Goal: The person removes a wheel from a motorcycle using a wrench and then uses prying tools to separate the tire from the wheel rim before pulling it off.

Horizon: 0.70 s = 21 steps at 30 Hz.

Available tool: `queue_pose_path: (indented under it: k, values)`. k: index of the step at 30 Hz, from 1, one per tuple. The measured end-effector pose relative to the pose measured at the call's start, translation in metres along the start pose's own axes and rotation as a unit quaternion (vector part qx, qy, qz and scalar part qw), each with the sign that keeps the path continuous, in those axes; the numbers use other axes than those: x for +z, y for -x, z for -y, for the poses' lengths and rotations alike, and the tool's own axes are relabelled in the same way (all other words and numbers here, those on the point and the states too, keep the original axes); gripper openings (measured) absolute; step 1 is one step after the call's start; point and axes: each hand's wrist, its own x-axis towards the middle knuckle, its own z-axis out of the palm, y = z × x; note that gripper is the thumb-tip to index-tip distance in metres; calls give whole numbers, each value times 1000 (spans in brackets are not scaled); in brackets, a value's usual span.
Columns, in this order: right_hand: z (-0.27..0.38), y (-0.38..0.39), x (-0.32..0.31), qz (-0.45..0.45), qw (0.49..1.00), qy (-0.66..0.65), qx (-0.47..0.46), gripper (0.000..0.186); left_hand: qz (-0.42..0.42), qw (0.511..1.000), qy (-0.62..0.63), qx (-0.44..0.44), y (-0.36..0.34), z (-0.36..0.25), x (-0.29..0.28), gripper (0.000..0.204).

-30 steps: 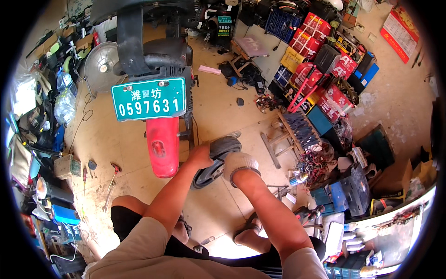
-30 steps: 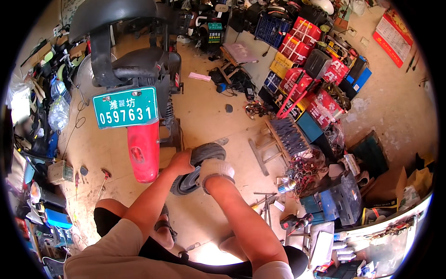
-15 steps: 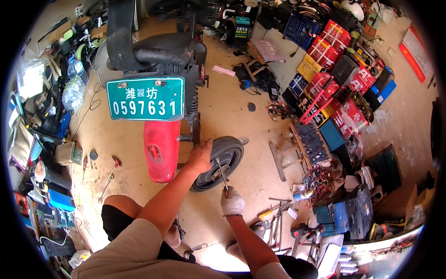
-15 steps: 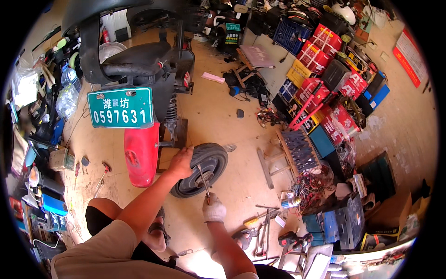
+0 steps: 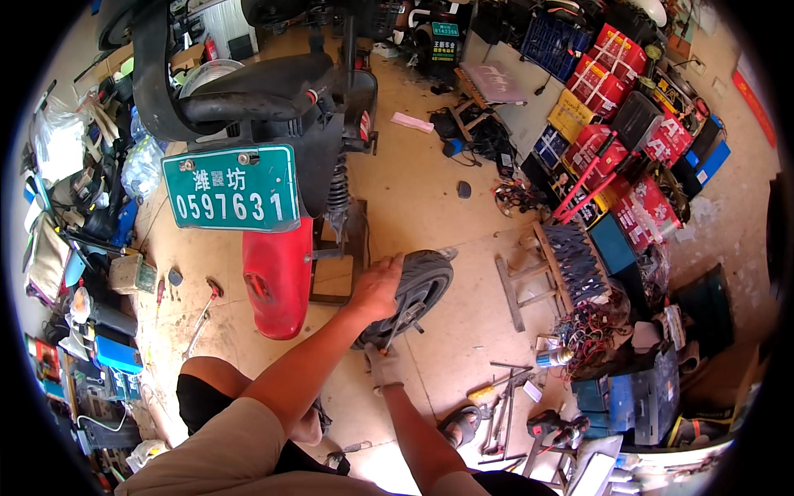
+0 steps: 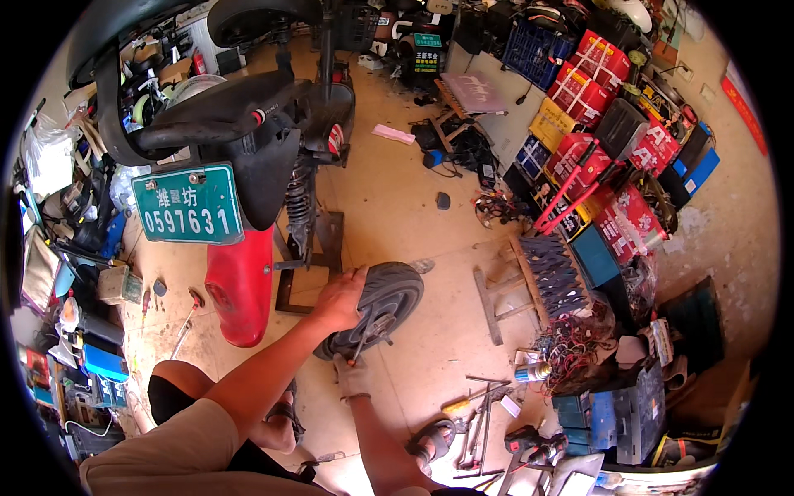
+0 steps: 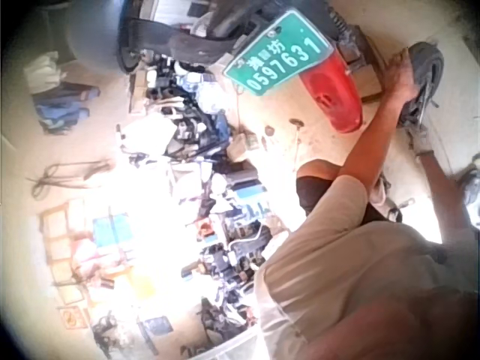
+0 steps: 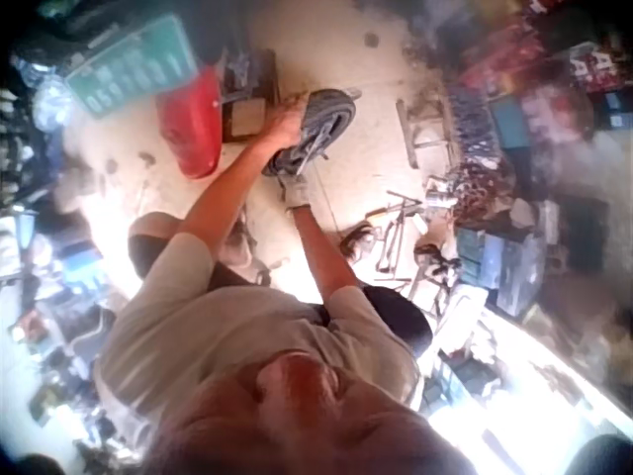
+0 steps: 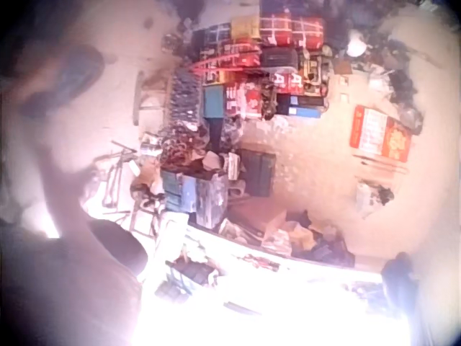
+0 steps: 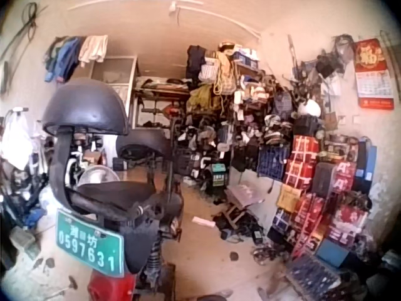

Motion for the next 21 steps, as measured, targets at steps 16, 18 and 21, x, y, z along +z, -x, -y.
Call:
queue_pose_path:
  k: [16, 18, 21]
  values:
    - [124, 111, -57, -237, 935, 243, -106, 59, 62, 991, 82, -91, 57, 46, 9, 83]
    - [149, 137, -64, -195, 884, 397, -154, 64, 93, 988, 78, -97, 54, 35, -3, 76]
    - [202, 190, -47, -105, 826, 543, -107, 59, 106, 989, 64, -82, 55, 23, -16, 71]
